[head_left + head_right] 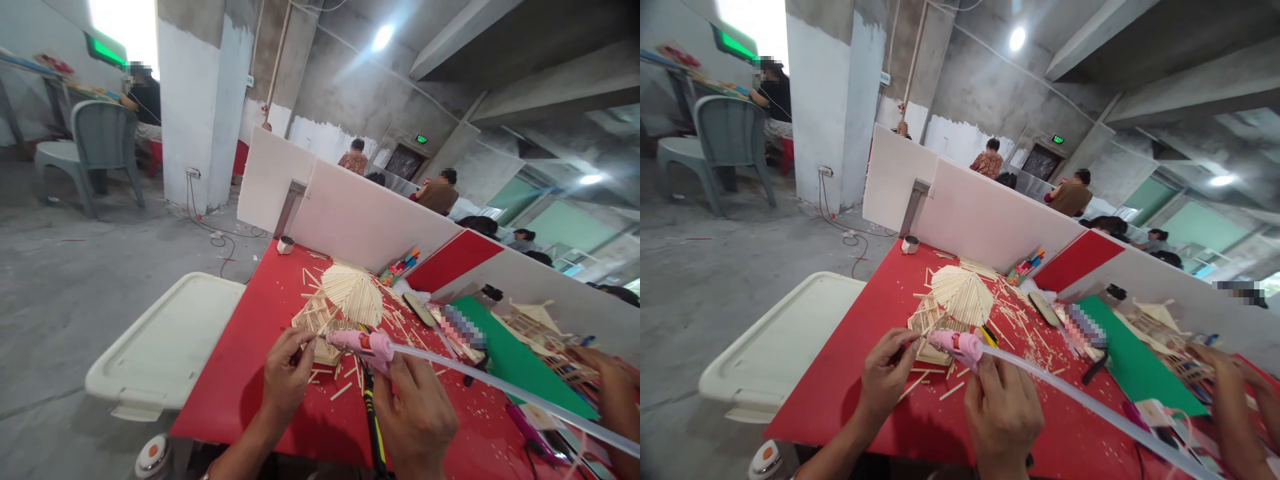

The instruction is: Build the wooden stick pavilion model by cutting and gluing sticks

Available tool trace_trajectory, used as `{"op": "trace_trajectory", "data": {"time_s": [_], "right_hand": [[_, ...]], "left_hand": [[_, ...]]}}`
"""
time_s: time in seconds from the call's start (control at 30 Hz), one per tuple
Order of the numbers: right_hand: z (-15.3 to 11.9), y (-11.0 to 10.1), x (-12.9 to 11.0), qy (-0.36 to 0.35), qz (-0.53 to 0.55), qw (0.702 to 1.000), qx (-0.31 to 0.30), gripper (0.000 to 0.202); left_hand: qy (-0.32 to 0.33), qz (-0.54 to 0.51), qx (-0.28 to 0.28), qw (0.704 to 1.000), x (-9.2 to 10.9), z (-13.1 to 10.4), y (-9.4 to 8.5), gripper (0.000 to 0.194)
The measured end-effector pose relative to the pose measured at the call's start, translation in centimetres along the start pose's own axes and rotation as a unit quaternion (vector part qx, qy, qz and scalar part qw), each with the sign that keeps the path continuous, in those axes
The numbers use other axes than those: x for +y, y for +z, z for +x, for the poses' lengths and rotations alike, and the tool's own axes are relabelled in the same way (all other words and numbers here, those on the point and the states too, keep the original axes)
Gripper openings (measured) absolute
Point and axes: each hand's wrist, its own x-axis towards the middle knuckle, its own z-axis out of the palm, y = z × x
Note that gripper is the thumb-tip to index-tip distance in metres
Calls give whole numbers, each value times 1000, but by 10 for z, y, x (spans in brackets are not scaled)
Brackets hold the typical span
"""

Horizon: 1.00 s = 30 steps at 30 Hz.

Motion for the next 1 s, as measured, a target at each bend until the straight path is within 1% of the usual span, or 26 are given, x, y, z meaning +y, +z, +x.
{"op": "trace_trajectory", "data": {"time_s": [0.23,0.4,0.67,1.0], "right_hand": [[-3,0,1,2,7,1000,4,12],[-2,-3,2,-11,-2,1000,3,14],[-2,-6,1,-16,-10,1000,6,17],[-8,-6,3,1,11,1000,-4,24]], "left_hand": [[2,-3,1,1000,0,-1,0,15],[7,-3,-1,1000,2,-2,0,14],[30,2,-8,1000,2,-3,1,16],[61,6,-9,998,2,-5,2,17]]}}
